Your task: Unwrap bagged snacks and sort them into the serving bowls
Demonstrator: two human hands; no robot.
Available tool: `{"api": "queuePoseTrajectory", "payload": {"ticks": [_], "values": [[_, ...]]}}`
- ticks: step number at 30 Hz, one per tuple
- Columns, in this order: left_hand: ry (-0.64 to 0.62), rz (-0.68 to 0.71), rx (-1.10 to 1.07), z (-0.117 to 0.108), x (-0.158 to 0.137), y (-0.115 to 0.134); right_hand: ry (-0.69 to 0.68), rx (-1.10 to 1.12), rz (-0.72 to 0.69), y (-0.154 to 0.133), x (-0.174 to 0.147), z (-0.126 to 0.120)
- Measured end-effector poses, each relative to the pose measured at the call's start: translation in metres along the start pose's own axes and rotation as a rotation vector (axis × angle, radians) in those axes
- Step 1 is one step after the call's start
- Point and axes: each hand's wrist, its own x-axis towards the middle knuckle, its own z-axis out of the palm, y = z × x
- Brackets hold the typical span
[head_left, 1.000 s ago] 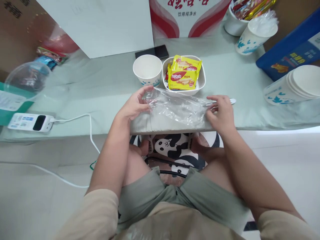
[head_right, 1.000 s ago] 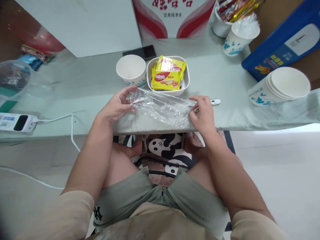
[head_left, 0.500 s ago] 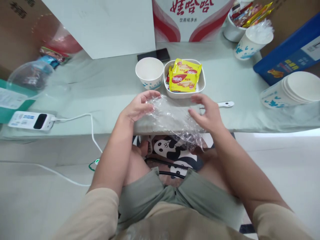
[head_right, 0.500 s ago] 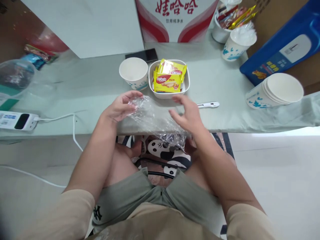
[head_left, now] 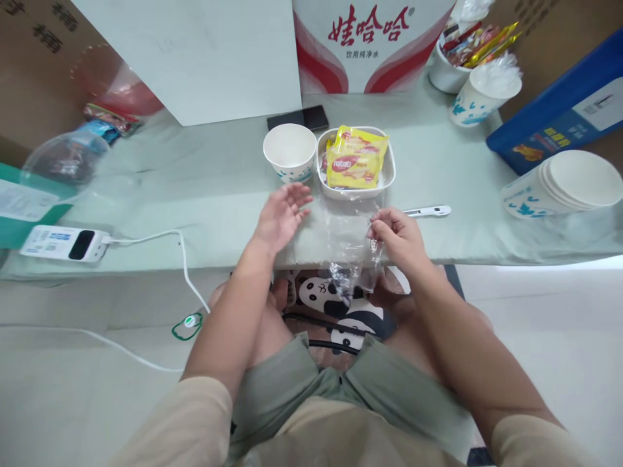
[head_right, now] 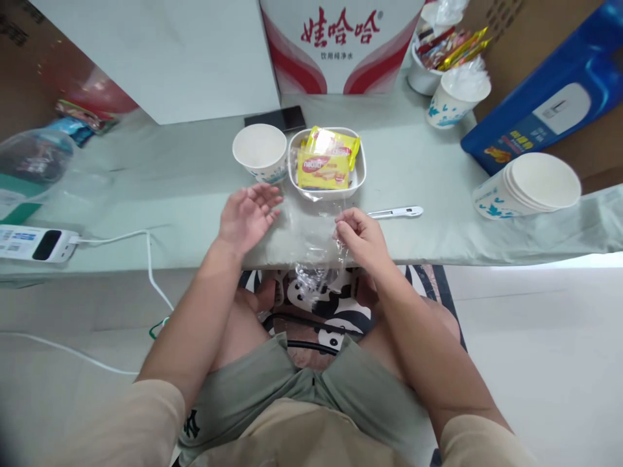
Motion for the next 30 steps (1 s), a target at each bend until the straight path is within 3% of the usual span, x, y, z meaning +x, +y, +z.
{"api": "queuePoseTrajectory", "payload": {"ticks": [6, 12, 20, 23, 26, 30], "values": [[-0.183, -0.182, 0.116, 0.03, -0.024, -0.017, -0.061, 0.098, -0.069, 0.002, -0.005, 0.009], [-0.194, -0.212, 0.401, 0.032, -0.019, -0.005, -0.062, 0.018, 0.007, 0.003, -0.01, 0.003], [-0.302, -0.243, 0.211, 0.021, -0.017, 0.001, 0.008, 0.253, 0.006, 0.007, -0.009, -0.007], [-0.312, -0.236, 0.179, 0.019, -0.01, -0.006, -0.019, 0.159, -0.042, 0.004, -0.005, -0.01], [-0.219, -0.186, 0.264, 0.02, -0.006, -0.014, 0.002, -0.04, -0.071, 0.002, -0.002, -0.012], [-0.096, -0.013, 0.405, 0.026, -0.007, -0.02, 0.077, -0.318, -0.213, 0.005, -0.002, -0.007]]}}
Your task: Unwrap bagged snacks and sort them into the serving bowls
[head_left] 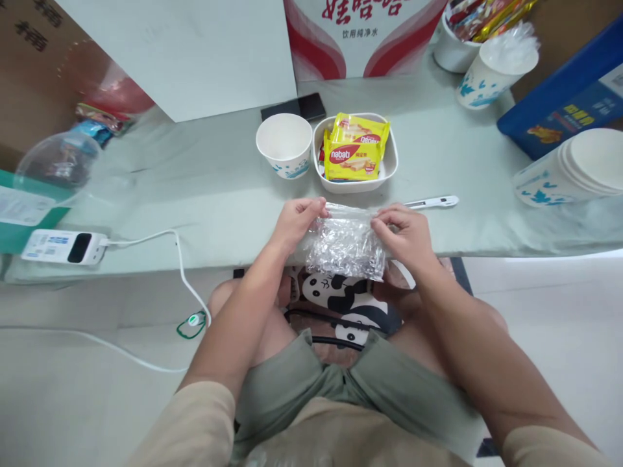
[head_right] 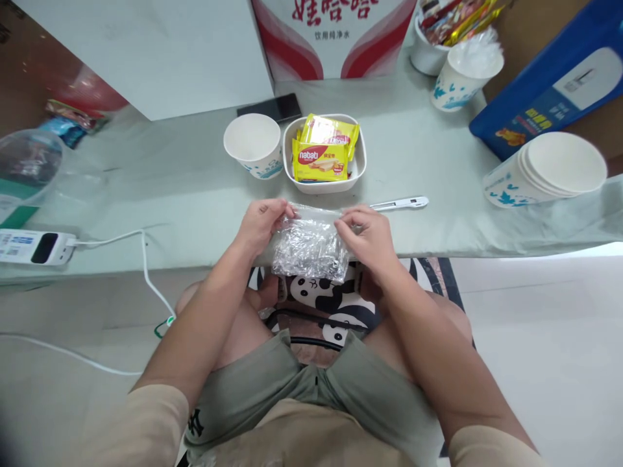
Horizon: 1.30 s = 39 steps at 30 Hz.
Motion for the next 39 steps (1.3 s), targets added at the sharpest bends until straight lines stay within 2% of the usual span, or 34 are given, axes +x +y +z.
{"api": "queuePoseTrajectory", "payload": {"ticks": [3, 6, 9, 13, 16, 19, 22, 27, 30, 32, 35, 38, 39], "values": [[0.056, 0.069, -0.077, 0.004, -0.001, 0.003, 0.029, 0.102, -0.028, 0.004, -0.002, 0.007], [0.031, 0.071, -0.219, 0.005, -0.001, 0.006, 0.006, 0.325, 0.073, 0.01, -0.001, 0.013], [-0.003, 0.074, -0.283, 0.003, -0.001, 0.008, -0.082, 0.451, 0.18, 0.013, 0.002, 0.016], [-0.068, 0.05, -0.337, -0.001, -0.002, 0.01, -0.218, 0.509, 0.27, 0.011, 0.002, 0.019], [-0.22, -0.047, -0.253, -0.003, -0.003, 0.011, -0.224, 0.532, 0.295, 0.008, 0.0, 0.021], [-0.319, -0.122, -0.004, -0.003, -0.004, 0.012, -0.193, 0.533, 0.333, 0.005, -0.002, 0.021], [-0.316, -0.103, 0.095, -0.004, -0.005, 0.015, -0.194, 0.522, 0.38, 0.001, -0.002, 0.019], [-0.213, -0.027, -0.157, -0.007, -0.003, 0.019, -0.126, 0.644, 0.375, -0.007, 0.003, 0.014], [-0.2, -0.024, -0.206, -0.01, -0.001, 0.02, -0.139, 0.633, 0.266, -0.006, 0.005, 0.01], [-0.204, -0.01, -0.11, -0.011, -0.001, 0.019, -0.123, 0.513, 0.205, -0.003, 0.005, 0.008], [-0.203, 0.044, 0.045, -0.01, -0.001, 0.016, -0.075, 0.377, 0.273, 0.0, 0.004, 0.007], [-0.242, 0.114, 0.003, -0.007, 0.0, 0.011, -0.119, 0.431, 0.357, -0.001, 0.003, 0.009], [-0.206, 0.166, 0.006, -0.006, 0.001, 0.01, -0.153, 0.433, 0.361, -0.001, 0.003, 0.01]]}}
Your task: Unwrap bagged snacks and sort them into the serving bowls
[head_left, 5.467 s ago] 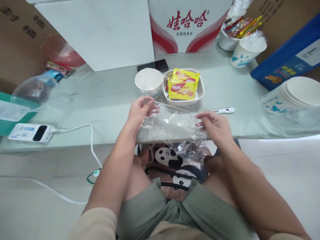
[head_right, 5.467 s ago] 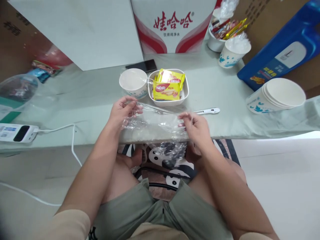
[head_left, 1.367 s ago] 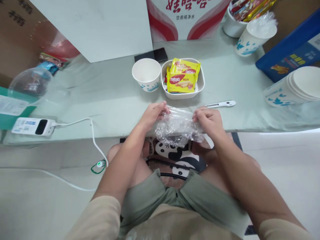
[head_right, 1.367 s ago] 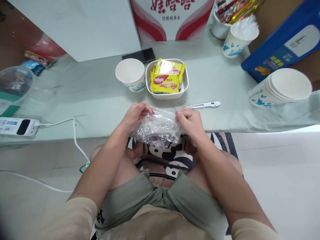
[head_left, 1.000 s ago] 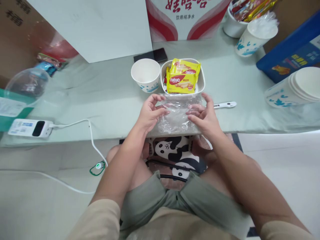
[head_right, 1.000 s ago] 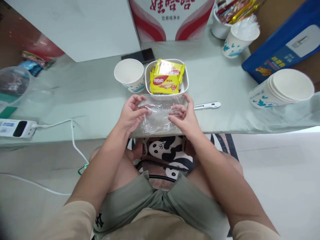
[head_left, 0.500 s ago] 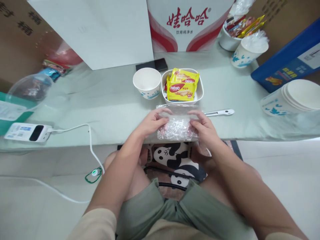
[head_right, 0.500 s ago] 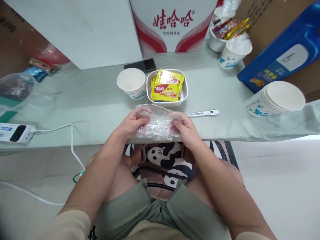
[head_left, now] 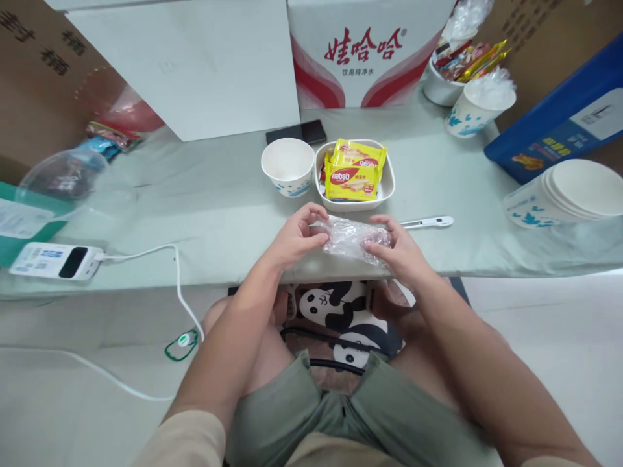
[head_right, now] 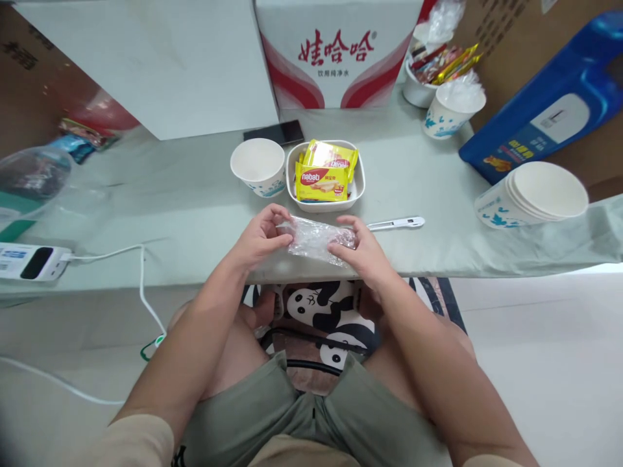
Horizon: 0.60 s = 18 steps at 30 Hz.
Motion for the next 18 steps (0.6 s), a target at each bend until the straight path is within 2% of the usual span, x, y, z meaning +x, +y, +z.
{"api": "queuePoseTrajectory", "payload": {"ticks": [1, 4, 5, 6, 8, 11, 13, 15, 18], "values": [[0.086, 0.063, 0.054, 0.002, 0.0, -0.001, -0.023, -0.024, 0.0, 0.0, 0.0, 0.001], [0.479, 0.271, 0.363, 0.009, -0.003, 0.002, 0.024, -0.133, -0.055, -0.001, 0.0, 0.004], [0.534, 0.315, 0.449, 0.012, -0.005, 0.003, 0.058, -0.159, -0.083, -0.001, 0.0, 0.004], [0.518, 0.337, 0.501, 0.016, -0.008, 0.004, 0.079, -0.173, -0.107, -0.001, 0.0, 0.005], [0.33, 0.318, 0.485, 0.023, -0.014, 0.004, 0.051, -0.161, -0.139, -0.001, -0.002, 0.006], [0.049, 0.168, 0.273, 0.034, -0.019, -0.001, -0.095, -0.09, -0.172, -0.004, -0.005, 0.01], [-0.026, 0.081, 0.147, 0.036, -0.017, -0.005, -0.15, -0.067, -0.206, -0.006, -0.006, 0.012], [0.022, 0.077, 0.099, 0.033, -0.013, -0.006, -0.099, -0.027, -0.259, -0.007, -0.005, 0.015], [0.279, 0.173, 0.138, 0.016, -0.009, 0.001, 0.051, 0.106, -0.302, -0.005, 0.003, 0.017]]}}
